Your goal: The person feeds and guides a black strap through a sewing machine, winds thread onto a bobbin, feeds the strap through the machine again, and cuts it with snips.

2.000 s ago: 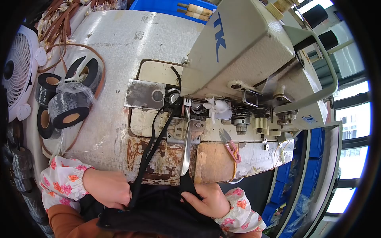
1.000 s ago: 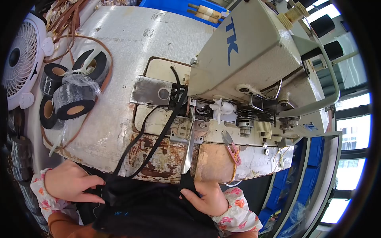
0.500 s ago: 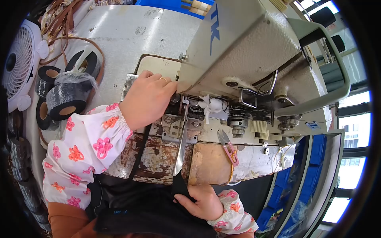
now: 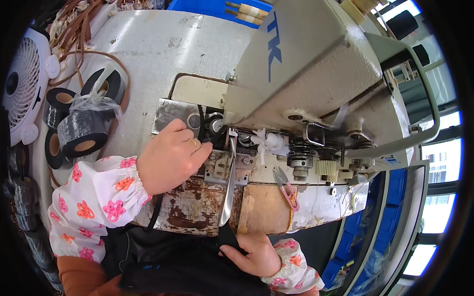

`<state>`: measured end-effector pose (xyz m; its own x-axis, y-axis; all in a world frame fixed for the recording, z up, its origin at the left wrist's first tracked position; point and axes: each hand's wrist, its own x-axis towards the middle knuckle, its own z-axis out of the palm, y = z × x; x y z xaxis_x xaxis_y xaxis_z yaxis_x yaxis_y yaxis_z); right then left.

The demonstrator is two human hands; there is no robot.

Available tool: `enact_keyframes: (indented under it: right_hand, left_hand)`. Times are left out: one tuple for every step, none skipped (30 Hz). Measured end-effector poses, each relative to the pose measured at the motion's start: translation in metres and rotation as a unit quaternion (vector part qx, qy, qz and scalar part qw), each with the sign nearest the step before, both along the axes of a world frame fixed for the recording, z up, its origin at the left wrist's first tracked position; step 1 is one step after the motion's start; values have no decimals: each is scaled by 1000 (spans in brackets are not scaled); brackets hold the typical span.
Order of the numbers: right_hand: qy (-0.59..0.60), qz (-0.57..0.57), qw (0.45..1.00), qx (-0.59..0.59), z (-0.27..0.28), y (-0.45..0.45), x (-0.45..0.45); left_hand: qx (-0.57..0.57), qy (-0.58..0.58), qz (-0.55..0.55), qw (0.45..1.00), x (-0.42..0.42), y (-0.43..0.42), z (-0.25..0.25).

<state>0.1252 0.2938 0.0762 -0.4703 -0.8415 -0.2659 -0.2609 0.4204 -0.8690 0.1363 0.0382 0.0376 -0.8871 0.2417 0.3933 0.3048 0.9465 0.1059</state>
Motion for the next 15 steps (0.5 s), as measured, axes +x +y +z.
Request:
enact_keyframes:
  right_hand:
    - [1,2,1000,0,0,-1,0]
    - [-8,0,1000,2,1,-2,-1]
    - [-17,-2,1000,4,1,-3,-1]
    - [-16,-1,1000,5,2,-4,-2]
    - [-19,0,1000,2,3,-5,-2]
    - [-22,1,1000,1,3,-5,-3]
    - [-22,2,1000,1,3,-6,-3]
    - [-21,0,1000,0,3,-6,-3]
    - [-20,-1,1000,-1,3,-6,-3]
    - [-20,-1,1000,0,3,-6,-3]
    - [-15,3,1000,3,3,-6,-3]
    - [-9,7,1000,6,3,-5,-3]
    - [-9,6,1000,7,3,-5,-3]
    - [-9,6,1000,6,2,-5,-3]
    - [-8,6,1000,5,2,-4,-3]
  left_hand:
    - [6,-5,-3,1000,2,0,0]
    - [7,-6,-6,1000,4,1,0]
    - [7,-5,-5,1000,7,1,1]
    - [4,-7,-4,1000,9,2,2]
    - [0,-9,-4,1000,12,2,3]
    - [0,-9,-3,1000,15,3,3]
    - [6,-11,-6,1000,18,3,3]
    - [13,-13,-8,1000,21,4,3]
    - [13,-13,-8,1000,23,4,2]
    - [21,-6,-11,1000,25,5,2]
    - [29,2,-14,999,27,5,2]
    - [29,2,-14,999,30,5,2]
    - [30,-4,-15,999,32,5,4]
    - [30,-9,-17,999,35,5,5]
    - [30,-9,-18,999,38,5,5]
